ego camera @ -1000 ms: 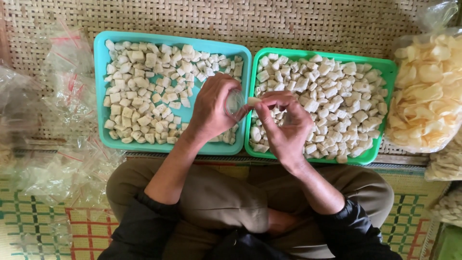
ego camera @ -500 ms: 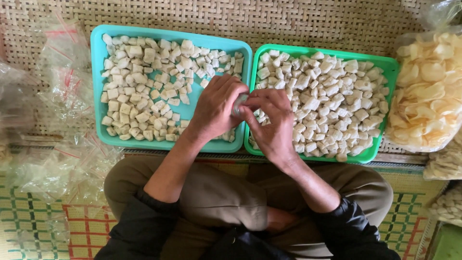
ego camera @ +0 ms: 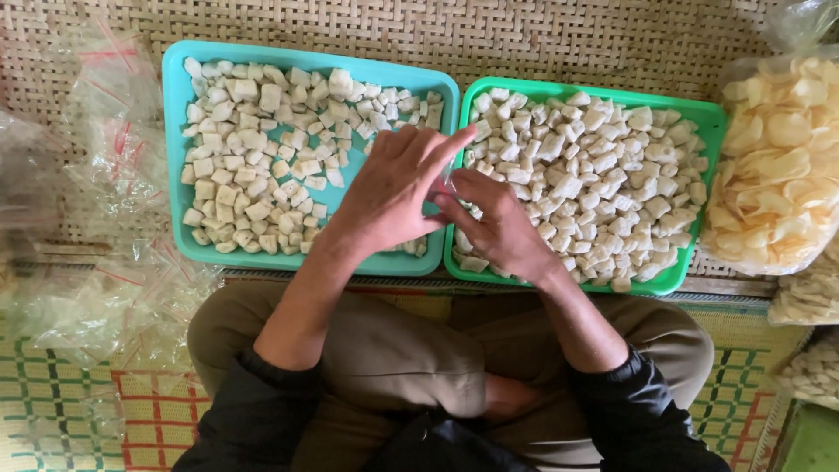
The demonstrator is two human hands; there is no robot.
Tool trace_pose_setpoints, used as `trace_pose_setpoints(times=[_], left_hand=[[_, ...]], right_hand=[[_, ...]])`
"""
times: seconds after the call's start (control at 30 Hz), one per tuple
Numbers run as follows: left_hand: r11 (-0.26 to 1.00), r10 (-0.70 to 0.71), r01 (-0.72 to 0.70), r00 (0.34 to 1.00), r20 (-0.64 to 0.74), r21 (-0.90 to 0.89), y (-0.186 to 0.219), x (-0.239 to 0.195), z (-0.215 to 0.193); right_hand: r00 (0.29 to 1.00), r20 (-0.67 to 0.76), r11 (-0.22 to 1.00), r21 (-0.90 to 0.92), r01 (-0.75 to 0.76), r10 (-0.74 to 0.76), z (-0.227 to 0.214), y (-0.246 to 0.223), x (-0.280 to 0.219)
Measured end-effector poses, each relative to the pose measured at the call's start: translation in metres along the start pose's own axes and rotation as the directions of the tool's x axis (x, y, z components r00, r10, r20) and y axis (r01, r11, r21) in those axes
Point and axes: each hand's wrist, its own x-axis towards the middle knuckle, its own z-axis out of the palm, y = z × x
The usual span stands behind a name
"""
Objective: The person sits on a woven mat and repeatedly picks small white food pieces from two trays, placing them into small plastic bags. The person seals each bag and sets it aside in a growing stack.
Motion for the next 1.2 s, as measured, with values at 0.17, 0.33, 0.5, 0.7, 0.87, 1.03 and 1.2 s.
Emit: trace_pose_setpoints(times=[0.17,0.33,0.5,0.7,0.87,1.03,1.2], left_hand=[[0.762,-0.309,0.293,0.948,0.074,-0.578,-0.04,-0.014,-0.021],[0.306,-0.473,0.521,0.81,0.347,-0.797,-0.036,-0.012,-0.027],[0.114,-0.48,0.488,0.79,0.382,-0.865,-0.026,0.0,-0.036],[0.171,-0.474,0.484,0.804,0.359,-0.858,-0.044,-0.011,-0.012],[0.261,-0.451,0.473,0.83,0.327,-0.841,-0.03,0.0,-0.026],[0.238,-0.446,0.499,0.818,0.363,-0.834,-0.039,-0.005,-0.019],[0.148,-0.445,0.53,0.789,0.423,-0.835,-0.025,0.004,-0.03]], right_hand=[[0.987,-0.017,0.951,0.268,-0.152,0.162,-0.008,0.022,-0.01],[0.988,-0.1,0.896,0.439,-0.065,0.12,-0.007,0.024,-0.007],[0.993,-0.072,0.947,0.315,-0.065,0.093,-0.009,0.037,-0.008],[1.0,-0.013,0.983,0.185,0.013,-0.011,-0.008,0.016,-0.004],[0.999,0.032,0.994,0.112,0.019,-0.023,-0.011,0.011,-0.002],[0.998,0.053,0.992,0.124,0.011,-0.018,-0.008,0.017,0.002],[0.994,0.054,0.994,0.07,0.086,-0.09,-0.007,0.014,0.003]])
